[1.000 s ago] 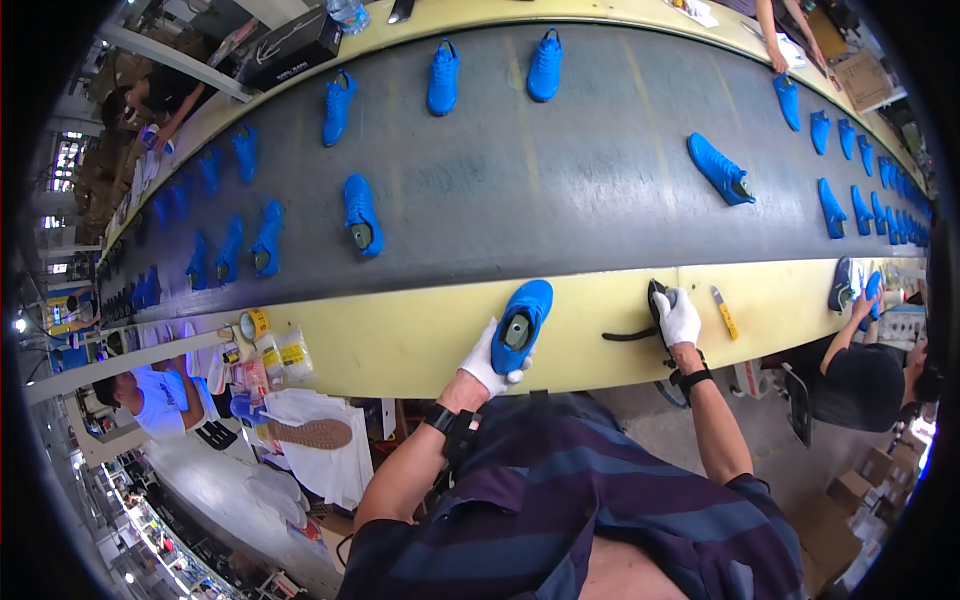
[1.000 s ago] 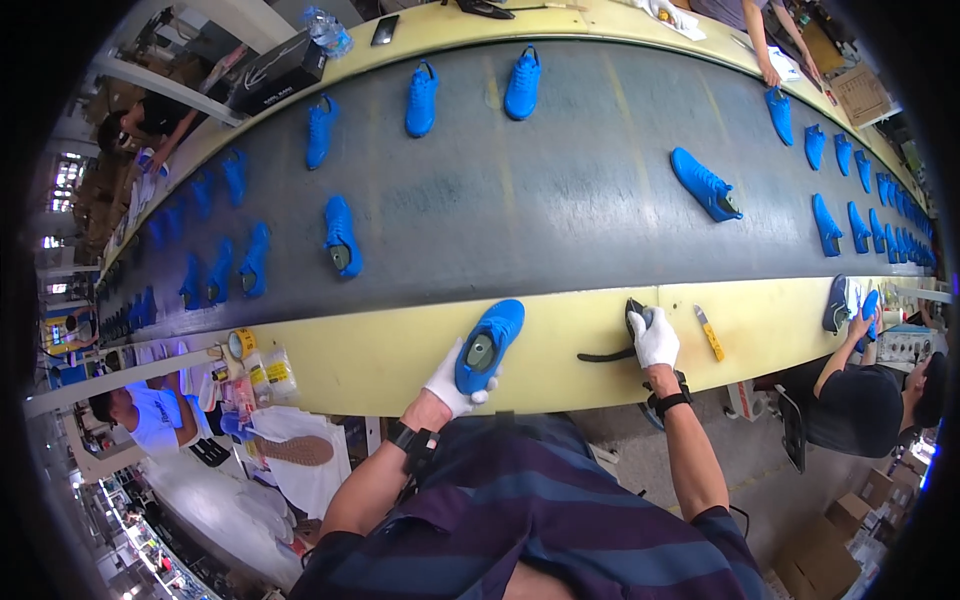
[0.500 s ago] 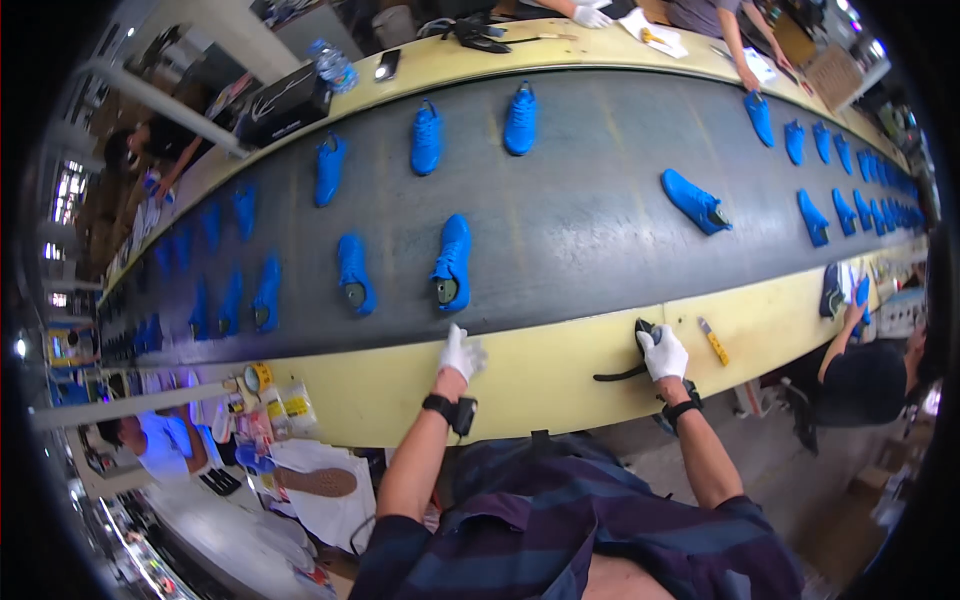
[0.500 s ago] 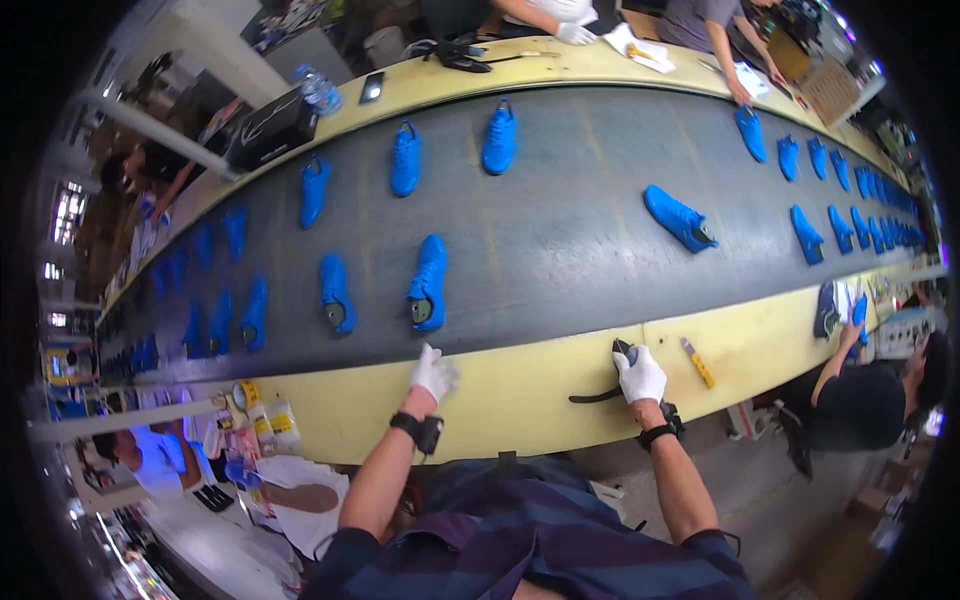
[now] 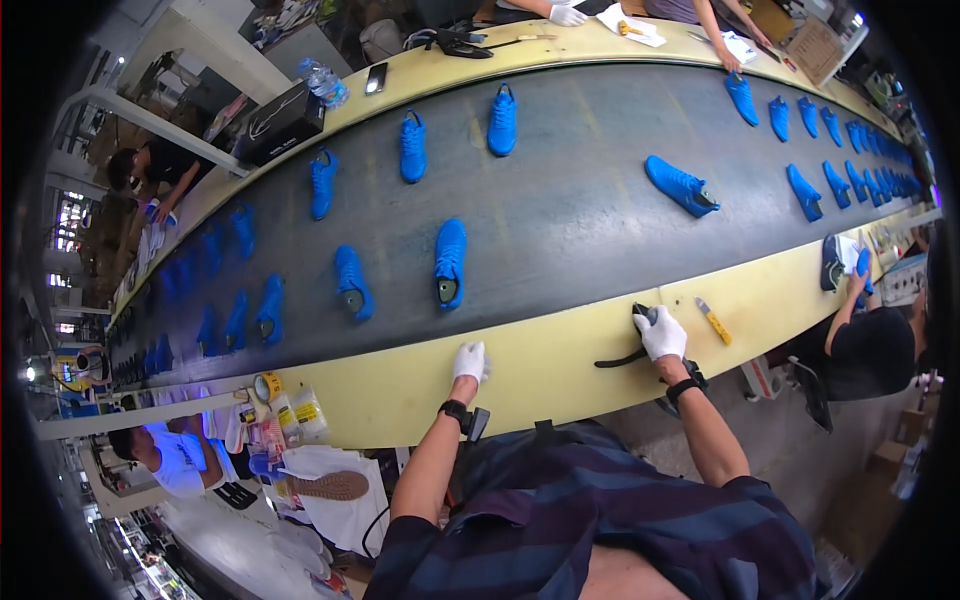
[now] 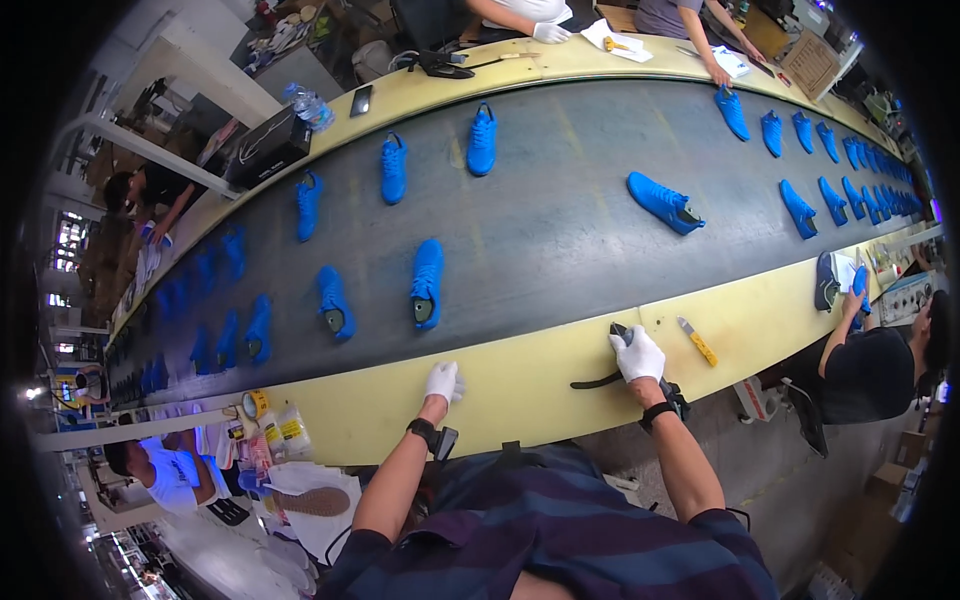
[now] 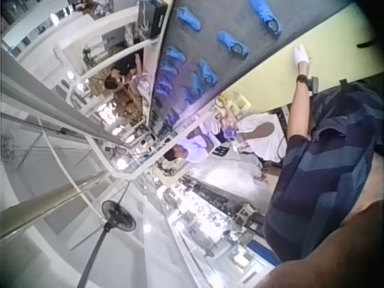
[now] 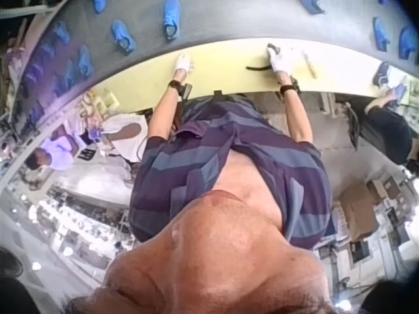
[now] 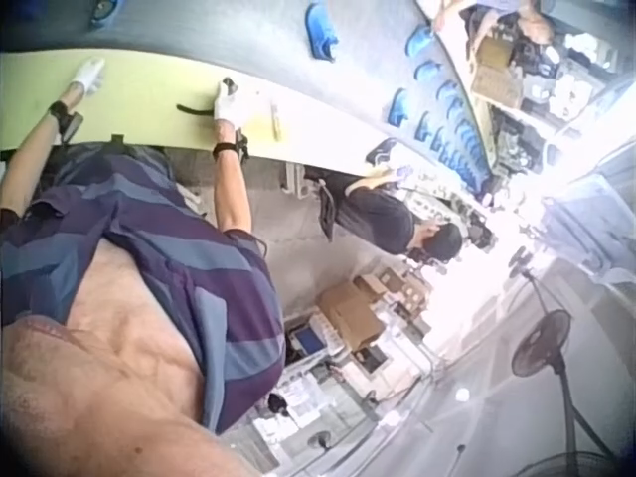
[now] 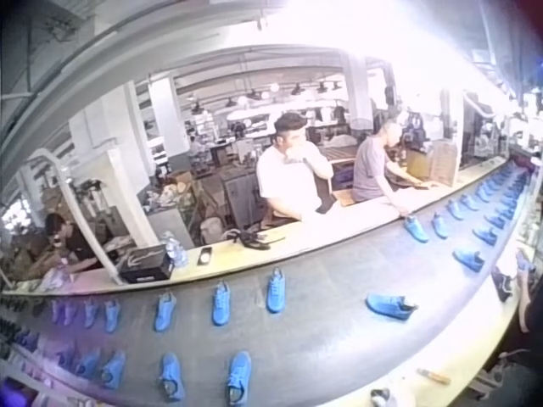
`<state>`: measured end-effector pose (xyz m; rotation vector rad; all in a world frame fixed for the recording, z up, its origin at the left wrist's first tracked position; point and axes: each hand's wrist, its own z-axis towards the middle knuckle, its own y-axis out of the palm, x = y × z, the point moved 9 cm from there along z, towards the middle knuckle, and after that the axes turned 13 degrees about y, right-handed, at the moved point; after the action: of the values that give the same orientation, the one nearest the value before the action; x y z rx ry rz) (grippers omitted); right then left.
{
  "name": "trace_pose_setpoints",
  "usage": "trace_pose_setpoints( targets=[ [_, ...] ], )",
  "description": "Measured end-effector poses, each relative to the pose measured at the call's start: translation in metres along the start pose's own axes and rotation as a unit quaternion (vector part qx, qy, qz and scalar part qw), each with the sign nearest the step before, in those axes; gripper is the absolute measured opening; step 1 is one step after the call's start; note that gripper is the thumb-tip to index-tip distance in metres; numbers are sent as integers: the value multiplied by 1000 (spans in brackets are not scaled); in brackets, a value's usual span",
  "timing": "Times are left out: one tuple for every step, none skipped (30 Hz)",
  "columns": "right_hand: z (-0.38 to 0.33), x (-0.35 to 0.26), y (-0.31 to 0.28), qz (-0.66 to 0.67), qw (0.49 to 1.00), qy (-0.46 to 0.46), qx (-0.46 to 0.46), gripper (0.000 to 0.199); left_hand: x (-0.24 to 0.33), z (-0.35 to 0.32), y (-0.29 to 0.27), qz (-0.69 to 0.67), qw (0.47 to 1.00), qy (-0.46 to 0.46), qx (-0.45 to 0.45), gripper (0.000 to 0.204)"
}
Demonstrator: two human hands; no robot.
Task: Applying adhesive and assembling blue shoe uppers on an industrial production line.
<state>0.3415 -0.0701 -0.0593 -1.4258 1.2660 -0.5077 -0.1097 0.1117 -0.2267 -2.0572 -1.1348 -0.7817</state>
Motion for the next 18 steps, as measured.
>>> trace_pose_setpoints(
  targets=[
    [-1, 3, -2, -7, 1000, 8, 1, 38, 9, 9, -6, -1, 1000, 13, 14, 36],
    [-3, 2, -5, -6, 1000, 10, 7, 38, 19, 17, -11, -2, 999, 28, 26, 37],
    [-5, 0, -4, -4, 1000, 5, 5, 38, 28, 28, -17, 1, 999, 42, 29, 42],
    [-4, 5, -8, -3, 1000, 11, 13, 39, 38, 38, -21, -17, 997, 46, 66, 49],
    [-2, 13, -5, -2, 1000, 3, 20, 40, 45, 45, -22, -35, 994, 51, 94, 58],
    [-4, -1, 6, -25, 1000, 7, -5, 42, 23, 58, -50, -138, 985, 18, 104, 75],
    [-4, 2, 5, -31, 999, 11, -6, 43, 28, 68, -46, -157, 984, 16, 87, 74],
    [-5, 3, 3, -26, 999, 16, -13, 42, 24, 75, -42, -224, 971, -37, 76, 69],
    [-11, -16, 7, -6, 1000, 6, -28, 42, 5, 84, -70, -315, 946, -28, 77, 65],
    [-8, -3, 8, -5, 1000, 3, -16, 43, 16, 90, -56, -319, 946, -9, 50, 62],
    [-9, -4, 7, 11, 1000, -18, 20, 39, 15, 94, -58, -305, 951, -12, 52, 60],
    [-10, -7, 4, -2, 1000, -18, 16, 41, 8, 94, -62, -291, 955, -16, 61, 58],
    [-9, 2, -2, 3, 1000, -7, 15, 42, 17, 92, -46, -279, 960, -8, 36, 60],
    [-8, 11, -7, 11, 1000, 3, 14, 42, 26, 88, -33, -265, 964, 1, 12, 63],
    [-9, 10, -8, 8, 1000, 5, 12, 43, 23, 84, -36, -253, 967, 11, 17, 65],
    [-8, 7, -10, 5, 1000, 6, 8, 43, 18, 79, -39, -243, 970, 21, 24, 68],
    [-9, 11, -14, 10, 1000, 18, -7, 45, 27, 70, -30, -182, 982, 56, 14, 68],
    [-7, 15, -14, 28, 1000, 6, 6, 46, 35, 61, -22, -124, 988, 95, 6, 68]
  ],
)
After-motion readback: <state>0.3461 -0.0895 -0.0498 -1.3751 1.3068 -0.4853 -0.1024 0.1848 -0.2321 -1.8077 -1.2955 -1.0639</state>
